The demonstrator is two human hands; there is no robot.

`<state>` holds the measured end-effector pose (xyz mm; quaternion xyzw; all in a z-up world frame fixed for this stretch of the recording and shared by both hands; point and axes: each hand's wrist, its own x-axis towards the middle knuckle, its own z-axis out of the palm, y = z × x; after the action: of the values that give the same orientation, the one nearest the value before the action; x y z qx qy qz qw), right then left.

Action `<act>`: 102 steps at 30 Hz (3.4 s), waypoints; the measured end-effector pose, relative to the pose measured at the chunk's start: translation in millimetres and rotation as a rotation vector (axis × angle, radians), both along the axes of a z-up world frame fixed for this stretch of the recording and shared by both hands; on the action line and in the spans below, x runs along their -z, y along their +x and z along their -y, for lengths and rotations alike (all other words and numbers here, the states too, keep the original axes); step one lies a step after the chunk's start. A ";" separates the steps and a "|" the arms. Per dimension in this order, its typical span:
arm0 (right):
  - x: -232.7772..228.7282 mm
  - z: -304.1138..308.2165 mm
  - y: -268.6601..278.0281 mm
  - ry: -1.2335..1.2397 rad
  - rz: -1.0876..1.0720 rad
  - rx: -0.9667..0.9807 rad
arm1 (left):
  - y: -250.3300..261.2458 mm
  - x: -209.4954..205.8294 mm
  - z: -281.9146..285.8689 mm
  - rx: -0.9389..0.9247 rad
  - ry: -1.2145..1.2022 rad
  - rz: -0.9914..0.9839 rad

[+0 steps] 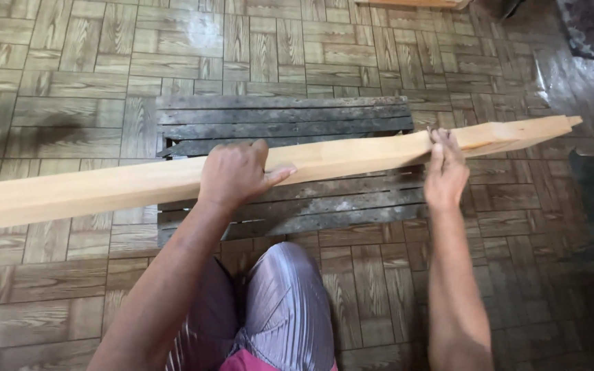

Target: The person sits on the floor and sands a long, light-colored wooden plank resting on a wooden support. They use a sanding block in their right hand to smooth the surface of the wood, moving it back and forth along the length of the plank.

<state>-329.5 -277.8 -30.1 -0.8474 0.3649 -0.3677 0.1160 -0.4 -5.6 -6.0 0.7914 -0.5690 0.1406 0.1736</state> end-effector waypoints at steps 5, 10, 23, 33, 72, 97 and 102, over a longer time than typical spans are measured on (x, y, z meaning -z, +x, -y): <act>5.2 53.6 -24.9 -0.114 -0.183 0.036 | 5.1 2.9 -0.1 0.009 -0.007 0.013; 31.8 68.8 -25.1 -0.206 -0.164 0.065 | 5.6 9.8 -0.7 0.017 -0.031 -0.003; -5.3 -54.8 42.3 -0.262 -0.357 0.034 | 4.7 17.8 1.6 0.015 -0.015 -0.042; 5.2 37.6 11.7 -0.286 -0.669 0.122 | 5.3 12.5 -1.2 0.025 -0.050 -0.024; -36.8 -105.7 110.0 0.001 -0.151 -0.412 | 2.7 6.1 -1.9 0.008 -0.041 -0.007; 0.5 -107.9 98.6 -0.166 -0.167 -0.308 | 10.9 32.1 5.2 0.039 -0.054 -0.060; 19.1 -38.3 20.3 -0.351 -0.236 0.004 | 4.8 30.5 8.5 0.046 -0.049 0.018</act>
<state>-309.2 -239.5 -49.1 -0.8912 0.3080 -0.3239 -0.0776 4.4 -14.1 -36.5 0.7723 -0.5850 0.1576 0.1911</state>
